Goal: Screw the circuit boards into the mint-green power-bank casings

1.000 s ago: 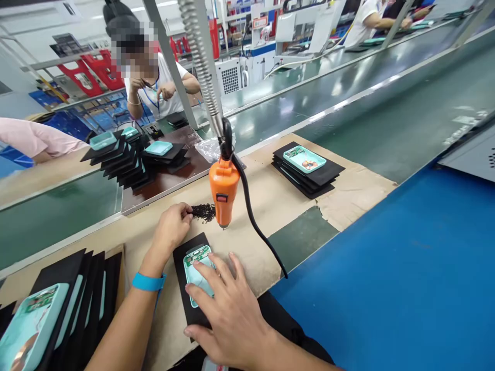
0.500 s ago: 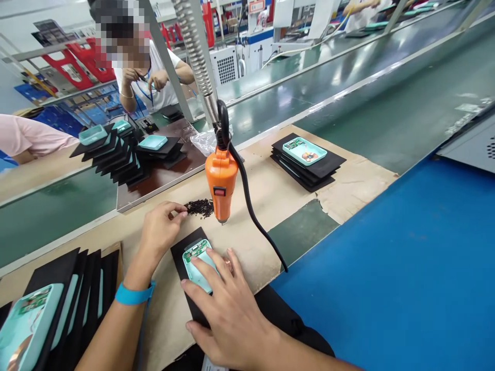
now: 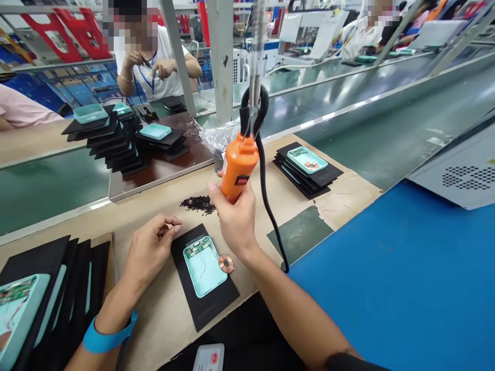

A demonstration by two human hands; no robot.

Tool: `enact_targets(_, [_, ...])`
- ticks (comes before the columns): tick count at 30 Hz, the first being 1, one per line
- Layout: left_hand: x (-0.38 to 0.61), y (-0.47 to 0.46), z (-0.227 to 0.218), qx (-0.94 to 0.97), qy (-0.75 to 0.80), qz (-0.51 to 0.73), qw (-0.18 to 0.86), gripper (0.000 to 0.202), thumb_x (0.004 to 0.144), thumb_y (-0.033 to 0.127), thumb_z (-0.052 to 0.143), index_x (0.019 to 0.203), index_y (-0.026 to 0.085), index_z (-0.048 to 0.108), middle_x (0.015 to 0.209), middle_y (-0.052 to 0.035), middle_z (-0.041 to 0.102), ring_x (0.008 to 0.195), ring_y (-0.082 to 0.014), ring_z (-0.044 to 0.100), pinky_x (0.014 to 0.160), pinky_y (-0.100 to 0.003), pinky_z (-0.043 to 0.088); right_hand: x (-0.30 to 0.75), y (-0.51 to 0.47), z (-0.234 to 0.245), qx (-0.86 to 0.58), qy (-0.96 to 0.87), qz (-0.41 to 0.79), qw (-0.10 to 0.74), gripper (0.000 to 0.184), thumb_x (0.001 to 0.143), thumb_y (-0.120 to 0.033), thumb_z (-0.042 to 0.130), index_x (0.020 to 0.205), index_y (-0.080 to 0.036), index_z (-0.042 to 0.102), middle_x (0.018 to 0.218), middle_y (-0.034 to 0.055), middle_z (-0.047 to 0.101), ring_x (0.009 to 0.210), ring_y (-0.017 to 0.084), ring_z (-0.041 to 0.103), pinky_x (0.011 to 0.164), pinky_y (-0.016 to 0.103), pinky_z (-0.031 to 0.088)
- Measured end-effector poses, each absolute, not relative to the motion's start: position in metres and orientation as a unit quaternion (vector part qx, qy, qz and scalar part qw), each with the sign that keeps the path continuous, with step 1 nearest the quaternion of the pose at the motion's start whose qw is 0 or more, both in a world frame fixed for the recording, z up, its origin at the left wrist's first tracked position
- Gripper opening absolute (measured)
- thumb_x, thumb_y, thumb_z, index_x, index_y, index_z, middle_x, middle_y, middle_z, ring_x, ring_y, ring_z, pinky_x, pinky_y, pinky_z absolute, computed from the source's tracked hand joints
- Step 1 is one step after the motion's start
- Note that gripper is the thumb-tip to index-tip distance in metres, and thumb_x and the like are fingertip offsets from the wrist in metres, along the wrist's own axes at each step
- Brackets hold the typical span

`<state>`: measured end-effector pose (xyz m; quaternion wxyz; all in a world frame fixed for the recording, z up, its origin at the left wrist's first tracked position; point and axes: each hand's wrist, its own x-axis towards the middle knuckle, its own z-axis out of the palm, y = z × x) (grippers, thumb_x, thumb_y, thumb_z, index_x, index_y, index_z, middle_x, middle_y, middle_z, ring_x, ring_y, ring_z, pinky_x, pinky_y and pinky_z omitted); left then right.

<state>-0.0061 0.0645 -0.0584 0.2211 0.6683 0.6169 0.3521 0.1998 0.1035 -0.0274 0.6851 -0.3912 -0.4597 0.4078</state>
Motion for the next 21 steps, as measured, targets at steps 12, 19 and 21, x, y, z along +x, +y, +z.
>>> enact_targets(12, [0.001, 0.058, -0.056, 0.655, 0.601, 0.373, 0.264, 0.011, 0.095, 0.033, 0.066, 0.089, 0.026, 0.07, 0.07, 0.0032, 0.064, 0.063, -0.0169, 0.053, 0.065, -0.031, 0.039, 0.161, 0.115, 0.029, -0.169, -0.434, 0.539, 0.702, 0.029, 0.098, -0.038, 0.081, 0.102, -0.029, 0.054, 0.056, -0.0153, 0.042, 0.035, 0.009, 0.041, 0.038, 0.026, 0.045])
enact_targets(19, [0.002, 0.057, -0.054, 0.634, 0.6, 0.386, 0.298, 0.013, 0.094, 0.037, 0.068, 0.088, 0.026, 0.072, 0.071, 0.0022, 0.067, 0.063, -0.0164, 0.054, 0.064, -0.031, 0.04, 0.159, 0.108, 0.018, -0.203, -0.415, 0.531, 0.71, 0.034, 0.095, -0.04, 0.084, 0.1, -0.028, 0.053, 0.055, -0.0157, 0.044, 0.035, 0.008, 0.041, 0.038, 0.025, 0.044])
enact_targets(21, [0.003, 0.056, -0.055, 0.62, 0.606, 0.382, 0.32, 0.015, 0.093, 0.039, 0.069, 0.089, 0.026, 0.072, 0.071, 0.0024, 0.067, 0.063, -0.0165, 0.055, 0.063, -0.031, 0.04, 0.159, 0.108, 0.018, -0.194, -0.413, 0.535, 0.711, 0.032, 0.096, -0.039, 0.083, 0.1, -0.028, 0.053, 0.055, -0.0153, 0.045, 0.035, 0.008, 0.042, 0.038, 0.025, 0.043])
